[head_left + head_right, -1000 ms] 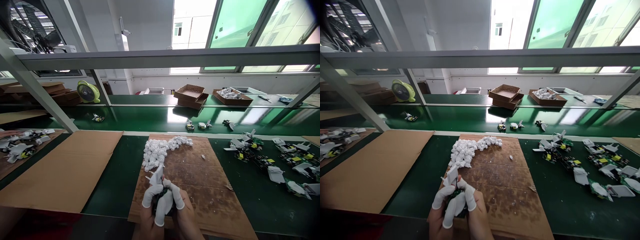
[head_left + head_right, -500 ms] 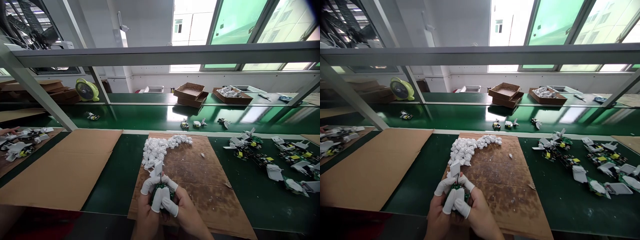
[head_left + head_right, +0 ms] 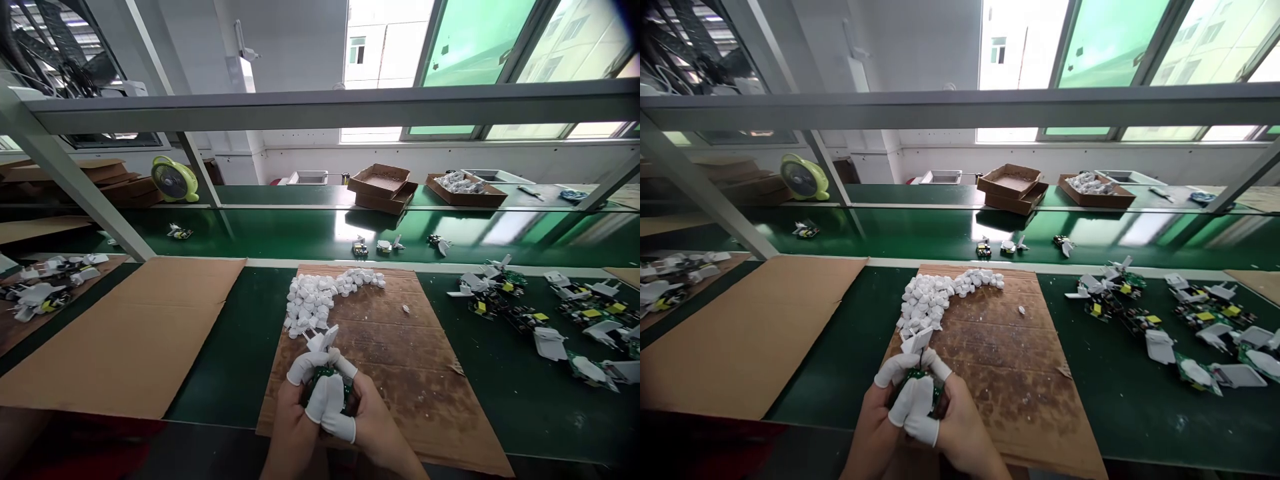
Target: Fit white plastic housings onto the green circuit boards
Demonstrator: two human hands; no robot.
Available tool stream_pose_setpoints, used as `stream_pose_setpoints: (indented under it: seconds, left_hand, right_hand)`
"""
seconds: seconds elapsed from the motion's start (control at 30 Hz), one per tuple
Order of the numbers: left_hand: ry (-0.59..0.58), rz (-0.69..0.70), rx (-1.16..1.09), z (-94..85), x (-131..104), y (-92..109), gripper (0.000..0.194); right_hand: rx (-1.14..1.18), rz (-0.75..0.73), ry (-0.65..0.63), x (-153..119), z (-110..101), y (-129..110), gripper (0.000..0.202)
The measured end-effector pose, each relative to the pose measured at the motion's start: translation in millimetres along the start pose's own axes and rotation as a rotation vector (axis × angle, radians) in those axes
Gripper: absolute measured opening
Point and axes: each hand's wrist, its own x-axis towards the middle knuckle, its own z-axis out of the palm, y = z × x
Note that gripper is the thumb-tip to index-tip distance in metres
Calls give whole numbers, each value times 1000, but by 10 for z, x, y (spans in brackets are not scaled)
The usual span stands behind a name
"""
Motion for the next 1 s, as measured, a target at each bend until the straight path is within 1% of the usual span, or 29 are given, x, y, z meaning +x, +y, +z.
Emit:
stream_pose_setpoints:
  seconds: [0.13, 0.23, 0.3, 0.37, 0.43, 0.53, 0.6, 0.67, 0.73, 0.77, 0.87, 0.9, 0.93, 0.97, 1.0]
  left_hand:
    - [-25, -29, -73, -20, 46, -23, 30]
    - [-54, -58, -55, -54, 60, -55, 33]
    - [-52, -71, -48, -102, 45, -93, 38]
    - [-47, -87, -51, -174, 13, -138, 45]
    - [-67, -96, -16, -258, -22, -173, 49]
    - [-91, -106, 71, -359, -60, -172, 46]
    - [-91, -112, 94, -385, -75, -145, 43]
    - [-89, -114, 82, -383, -90, -122, 39]
    - [-44, -116, 77, -374, -111, -119, 35]
    - [15, -109, 93, -375, -125, -126, 32]
    - [299, -30, 206, -403, -162, -179, 24]
    - [348, -20, 230, -412, -169, -204, 24]
    - [343, -44, 204, -418, -171, -231, 25]
    - [293, -96, 133, -416, -169, -261, 28]
    - [217, -160, 37, -408, -164, -293, 31]
  right_hand:
    - [-17, -25, 32, 20, 9, 47, 75]
    - [8, -28, 55, -5, -40, 145, 73]
    - [-28, -29, 82, -38, -96, 215, 68]
    - [-110, -46, 127, -72, -157, 277, 60]
    - [-167, -70, 173, -98, -203, 327, 54]
    - [-147, -42, 201, -111, -213, 380, 59]
    - [-113, -2, 249, -113, -188, 405, 60]
    - [-105, 11, 310, -117, -157, 432, 56]
    - [-136, -26, 375, -127, -138, 468, 52]
    - [-169, -56, 405, -133, -135, 488, 51]
    - [-264, -135, 483, -147, -150, 538, 50]
    - [-287, -149, 496, -150, -157, 544, 50]
    - [-312, -162, 495, -152, -160, 543, 50]
    - [-346, -182, 471, -151, -160, 532, 50]
    - [-402, -211, 415, -146, -155, 509, 48]
